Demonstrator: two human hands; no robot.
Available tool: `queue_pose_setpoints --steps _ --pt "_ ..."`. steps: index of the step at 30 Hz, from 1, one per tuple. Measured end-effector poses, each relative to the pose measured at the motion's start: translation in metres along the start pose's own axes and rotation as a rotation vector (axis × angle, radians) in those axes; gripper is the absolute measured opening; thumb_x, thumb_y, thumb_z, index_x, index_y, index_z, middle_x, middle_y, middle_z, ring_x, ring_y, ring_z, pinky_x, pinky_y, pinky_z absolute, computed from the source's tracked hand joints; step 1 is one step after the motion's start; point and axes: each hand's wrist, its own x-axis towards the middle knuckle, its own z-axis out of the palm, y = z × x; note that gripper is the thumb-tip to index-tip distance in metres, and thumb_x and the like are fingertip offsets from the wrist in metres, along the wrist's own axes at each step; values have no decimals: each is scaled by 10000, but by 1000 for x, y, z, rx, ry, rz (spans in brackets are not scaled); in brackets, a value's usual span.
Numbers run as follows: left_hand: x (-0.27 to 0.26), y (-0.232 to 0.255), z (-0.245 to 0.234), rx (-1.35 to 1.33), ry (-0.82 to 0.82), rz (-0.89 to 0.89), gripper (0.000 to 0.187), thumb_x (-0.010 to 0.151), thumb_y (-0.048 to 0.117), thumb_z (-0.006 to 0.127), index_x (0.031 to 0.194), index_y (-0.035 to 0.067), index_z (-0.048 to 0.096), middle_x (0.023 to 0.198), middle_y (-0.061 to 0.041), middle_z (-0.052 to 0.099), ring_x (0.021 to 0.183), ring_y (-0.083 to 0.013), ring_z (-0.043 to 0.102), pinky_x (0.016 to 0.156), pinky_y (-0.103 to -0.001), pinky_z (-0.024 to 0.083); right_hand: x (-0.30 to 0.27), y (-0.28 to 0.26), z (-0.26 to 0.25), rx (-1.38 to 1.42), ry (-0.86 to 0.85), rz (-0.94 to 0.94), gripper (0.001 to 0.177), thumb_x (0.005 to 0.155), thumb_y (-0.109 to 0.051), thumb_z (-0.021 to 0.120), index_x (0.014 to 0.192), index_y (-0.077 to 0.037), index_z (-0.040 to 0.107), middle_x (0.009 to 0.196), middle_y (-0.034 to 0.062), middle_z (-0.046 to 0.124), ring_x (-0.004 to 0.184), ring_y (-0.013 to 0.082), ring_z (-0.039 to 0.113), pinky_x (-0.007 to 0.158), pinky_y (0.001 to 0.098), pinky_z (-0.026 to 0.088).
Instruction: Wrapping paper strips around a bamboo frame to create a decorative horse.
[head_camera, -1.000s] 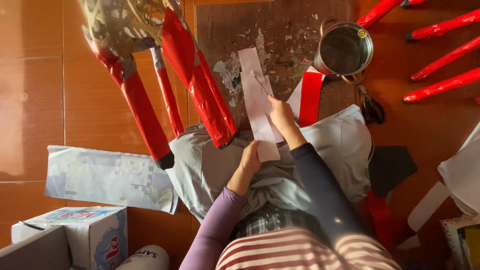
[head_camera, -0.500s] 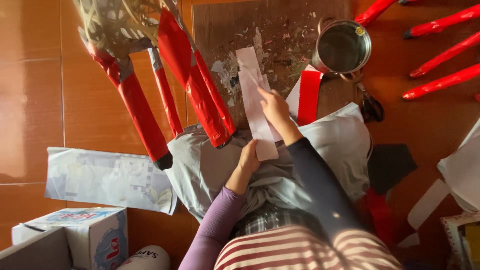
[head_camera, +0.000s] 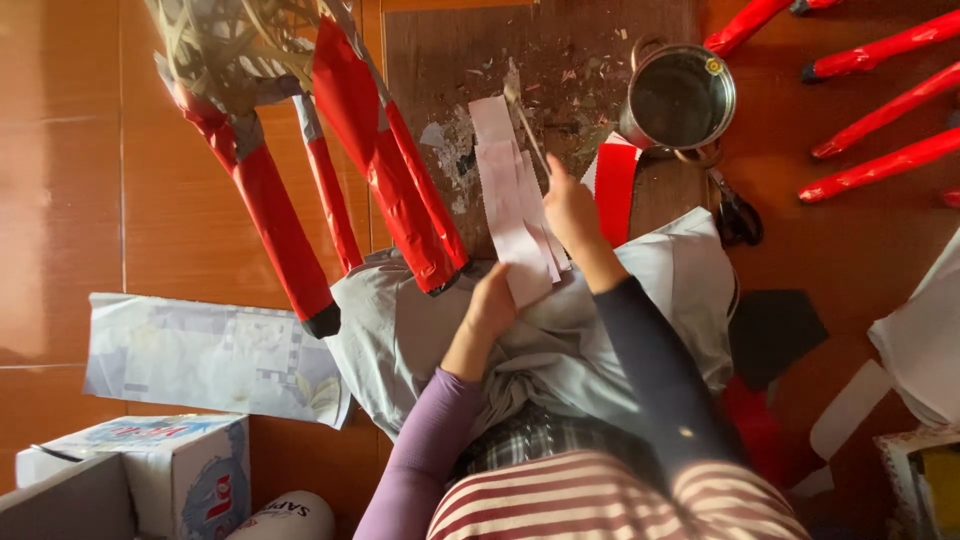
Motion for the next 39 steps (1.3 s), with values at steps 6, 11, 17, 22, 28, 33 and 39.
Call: queue_pose_setpoints --steps 6,11,17,22,28,33,39 --pt "29 35 29 -183 -229 202 541 1072 331 478 1492 -10 446 1484 -171 540 1380 -365 520 1207 -535 380 -104 -36 -93 161 108 -133 247 996 -23 606 1241 -29 632 961 179 666 843 363 649 729 431 513" --pt "27 50 39 -196 -198 245 539 1071 321 441 1515 18 409 1514 -147 514 1409 -365 491 1212 -568 382 -174 -22 -99 145 99 -122 209 985 6 618 1187 -14 673 959 158 650 837 324 645 737 403 521" --pt "11 58 50 -158 -88 213 529 1064 334 425 1510 51 406 1482 -138 531 1374 -369 515 1157 -606 425 -173 25 -95 37 -38 -77 217 916 17 611 1093 -44 720 854 181 662 752 366 658 644 441 505" --pt "11 59 48 -111 -81 203 539 1053 357 421 1496 50 429 1455 -148 570 1339 -364 563 1146 -604 434 -72 76 -154 -406 237 78 137 1034 -38 637 1157 -50 697 984 256 671 904 468 649 755 546 504" --pt "11 45 53 -129 -213 165 506 1081 366 453 1485 63 463 1453 -119 561 1335 -322 565 1148 -576 431 -31 3 -177 -330 296 -229 344 883 -57 759 1199 47 669 1174 287 639 1051 432 606 861 479 503" --pt "20 16 68 -148 -444 252 421 1110 352 458 1408 58 507 1403 -101 559 1322 -286 548 1154 -513 429 -88 24 -86 443 -157 -111 130 955 -107 746 1025 -4 708 987 72 692 932 190 635 811 333 518" --pt "-28 14 153 89 -511 401 488 1092 382 533 1436 44 458 1382 -97 566 1300 -254 546 1122 -451 442 -128 -10 -87 1157 189 51 117 946 -33 787 1000 -11 685 1003 44 724 951 140 666 880 306 535"
